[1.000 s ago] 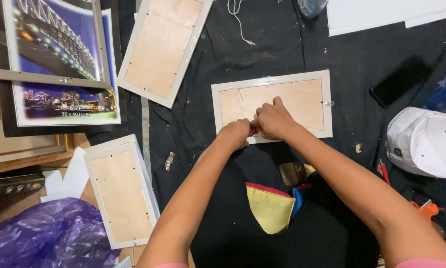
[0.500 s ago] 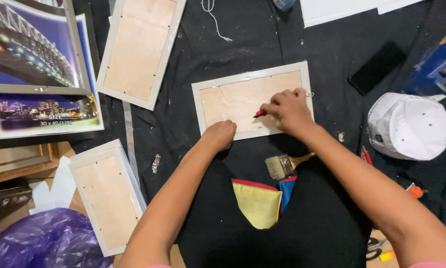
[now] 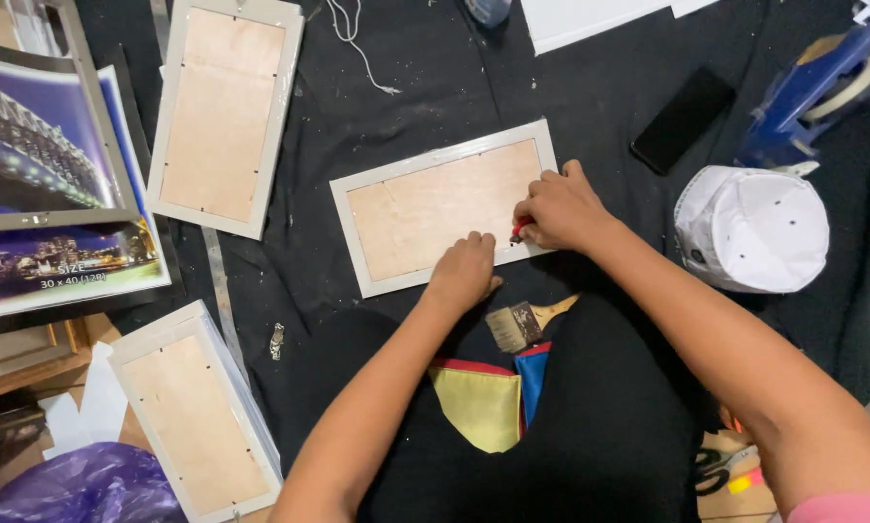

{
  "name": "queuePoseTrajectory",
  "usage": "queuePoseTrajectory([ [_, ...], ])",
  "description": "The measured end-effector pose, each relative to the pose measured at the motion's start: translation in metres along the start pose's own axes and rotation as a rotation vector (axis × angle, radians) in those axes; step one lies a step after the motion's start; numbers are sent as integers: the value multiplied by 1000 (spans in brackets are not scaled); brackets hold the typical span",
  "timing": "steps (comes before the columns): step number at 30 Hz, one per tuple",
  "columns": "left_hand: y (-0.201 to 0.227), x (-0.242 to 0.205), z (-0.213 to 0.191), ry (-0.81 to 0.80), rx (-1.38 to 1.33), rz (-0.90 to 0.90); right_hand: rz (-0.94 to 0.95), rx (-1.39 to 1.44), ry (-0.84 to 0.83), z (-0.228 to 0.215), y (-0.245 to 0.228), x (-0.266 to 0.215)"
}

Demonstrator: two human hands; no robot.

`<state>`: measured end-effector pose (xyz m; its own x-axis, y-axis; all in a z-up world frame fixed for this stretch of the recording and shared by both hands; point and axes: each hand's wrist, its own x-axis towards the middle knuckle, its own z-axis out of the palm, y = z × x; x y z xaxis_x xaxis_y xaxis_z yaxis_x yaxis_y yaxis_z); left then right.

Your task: Securing the backing of picture frames by cutting and fitting foam board materials.

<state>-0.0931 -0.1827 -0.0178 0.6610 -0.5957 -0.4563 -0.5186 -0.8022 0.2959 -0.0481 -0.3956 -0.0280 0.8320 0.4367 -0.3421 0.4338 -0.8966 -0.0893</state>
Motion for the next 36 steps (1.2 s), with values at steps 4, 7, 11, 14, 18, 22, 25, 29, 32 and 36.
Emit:
queuePoseTrajectory([
  [4, 19, 21, 14, 88, -285, -97, -76, 14, 35, 10, 3, 2],
  [7, 20, 21, 12, 87, -359, -161, -169, 37, 225, 21, 7, -6],
  [11, 21, 15, 3, 83, -387, -175, -260, 63, 537, 22, 5, -24],
  [14, 20, 10, 7, 143, -455, -156, -221, 21, 585, 25, 9, -28],
  [18, 16, 16, 29, 184, -427, -157, 285, 426, 462, 8, 15, -42],
  [22, 19, 15, 32, 243, -395, -135, 937, 1684, 478, -6, -5, -39],
  [25, 14, 15, 30, 193, -315, -118, 1104, 2023, 343, 8, -32, -30],
  [29, -21, 15, 16, 147, -106, -196, 1218, 2168, 246, 51, -62, -4],
  [32, -37, -4, -21, 85, 40, -269, 1243, 2194, 267, 78, -67, 14],
  [36, -32, -18, -34, 65, -19, -296, 1289, 2172, 353, 69, -72, 23],
])
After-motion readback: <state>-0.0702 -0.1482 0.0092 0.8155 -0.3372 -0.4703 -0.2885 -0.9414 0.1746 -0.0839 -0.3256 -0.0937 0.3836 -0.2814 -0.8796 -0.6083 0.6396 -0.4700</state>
